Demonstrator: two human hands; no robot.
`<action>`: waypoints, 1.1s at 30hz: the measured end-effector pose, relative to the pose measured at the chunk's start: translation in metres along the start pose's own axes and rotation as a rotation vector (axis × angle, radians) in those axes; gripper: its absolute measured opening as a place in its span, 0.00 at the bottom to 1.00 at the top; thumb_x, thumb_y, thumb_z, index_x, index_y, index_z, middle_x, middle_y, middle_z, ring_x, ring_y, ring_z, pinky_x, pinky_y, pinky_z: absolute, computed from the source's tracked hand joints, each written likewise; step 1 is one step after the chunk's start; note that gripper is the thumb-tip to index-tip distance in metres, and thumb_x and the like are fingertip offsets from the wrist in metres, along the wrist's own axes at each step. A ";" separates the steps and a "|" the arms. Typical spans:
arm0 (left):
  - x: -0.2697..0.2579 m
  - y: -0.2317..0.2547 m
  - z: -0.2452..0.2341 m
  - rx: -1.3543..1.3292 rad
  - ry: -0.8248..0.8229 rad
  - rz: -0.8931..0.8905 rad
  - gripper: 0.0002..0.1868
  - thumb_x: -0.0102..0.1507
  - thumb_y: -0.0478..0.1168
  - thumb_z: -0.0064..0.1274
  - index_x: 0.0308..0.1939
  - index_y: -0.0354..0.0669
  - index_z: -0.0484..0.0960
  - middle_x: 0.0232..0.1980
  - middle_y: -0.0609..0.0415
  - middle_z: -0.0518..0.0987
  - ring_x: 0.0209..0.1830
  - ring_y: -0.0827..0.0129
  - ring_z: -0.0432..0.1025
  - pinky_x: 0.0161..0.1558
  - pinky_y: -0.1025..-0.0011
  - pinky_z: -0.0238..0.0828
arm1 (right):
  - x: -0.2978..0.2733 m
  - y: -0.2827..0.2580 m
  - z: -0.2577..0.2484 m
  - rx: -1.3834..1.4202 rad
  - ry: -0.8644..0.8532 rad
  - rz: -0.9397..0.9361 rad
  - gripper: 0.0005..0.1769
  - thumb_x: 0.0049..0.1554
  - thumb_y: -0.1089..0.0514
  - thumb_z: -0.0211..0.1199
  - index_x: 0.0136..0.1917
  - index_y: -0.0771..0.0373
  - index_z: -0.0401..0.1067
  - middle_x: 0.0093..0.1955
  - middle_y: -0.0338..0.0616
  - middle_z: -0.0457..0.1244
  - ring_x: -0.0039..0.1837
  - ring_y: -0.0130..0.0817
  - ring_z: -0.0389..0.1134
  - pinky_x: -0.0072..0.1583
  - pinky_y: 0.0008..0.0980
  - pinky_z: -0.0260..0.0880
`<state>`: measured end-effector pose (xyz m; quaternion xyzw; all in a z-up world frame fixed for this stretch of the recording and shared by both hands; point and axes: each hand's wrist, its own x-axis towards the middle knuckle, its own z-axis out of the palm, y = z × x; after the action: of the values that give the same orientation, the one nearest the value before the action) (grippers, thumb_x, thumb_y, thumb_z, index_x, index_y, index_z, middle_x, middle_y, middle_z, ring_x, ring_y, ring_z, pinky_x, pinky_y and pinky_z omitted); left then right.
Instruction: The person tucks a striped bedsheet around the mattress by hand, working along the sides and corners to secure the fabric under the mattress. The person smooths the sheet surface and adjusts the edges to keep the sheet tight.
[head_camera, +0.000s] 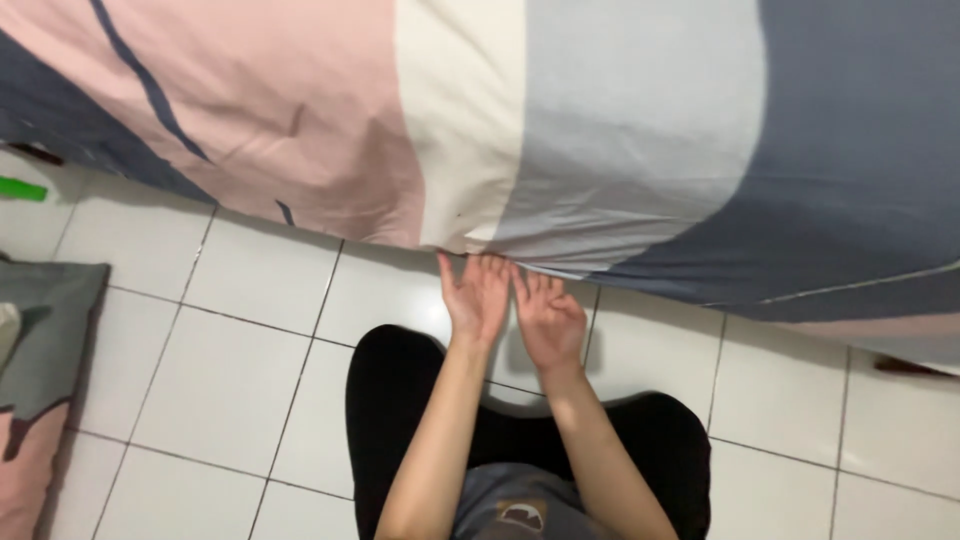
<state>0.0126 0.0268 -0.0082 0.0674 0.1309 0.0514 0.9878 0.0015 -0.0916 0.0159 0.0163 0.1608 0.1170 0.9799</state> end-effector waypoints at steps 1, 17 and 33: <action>0.008 -0.001 -0.003 0.005 0.005 0.006 0.49 0.69 0.70 0.36 0.76 0.30 0.57 0.71 0.43 0.64 0.76 0.56 0.54 0.78 0.62 0.43 | 0.008 -0.003 -0.006 0.005 0.004 0.007 0.41 0.41 0.70 0.53 0.71 0.70 0.61 0.78 0.50 0.53 0.83 0.47 0.48 0.83 0.50 0.37; 0.033 0.027 0.019 0.063 0.117 -0.011 0.60 0.60 0.82 0.32 0.80 0.39 0.52 0.81 0.48 0.57 0.80 0.55 0.51 0.78 0.56 0.42 | 0.036 0.006 -0.009 -0.152 -0.093 -0.046 0.31 0.54 0.63 0.54 0.71 0.66 0.64 0.76 0.49 0.57 0.81 0.47 0.51 0.84 0.49 0.40; 0.047 0.059 0.001 0.387 -0.002 -0.162 0.63 0.54 0.87 0.18 0.83 0.52 0.45 0.85 0.51 0.50 0.84 0.53 0.45 0.79 0.52 0.42 | 0.061 -0.027 -0.016 -0.583 0.084 0.099 0.44 0.41 0.70 0.56 0.73 0.68 0.58 0.74 0.52 0.57 0.77 0.53 0.55 0.79 0.59 0.47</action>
<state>0.0530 0.0908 -0.0099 0.2451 0.1426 -0.0545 0.9574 0.0583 -0.1039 -0.0199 -0.2628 0.1600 0.2064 0.9288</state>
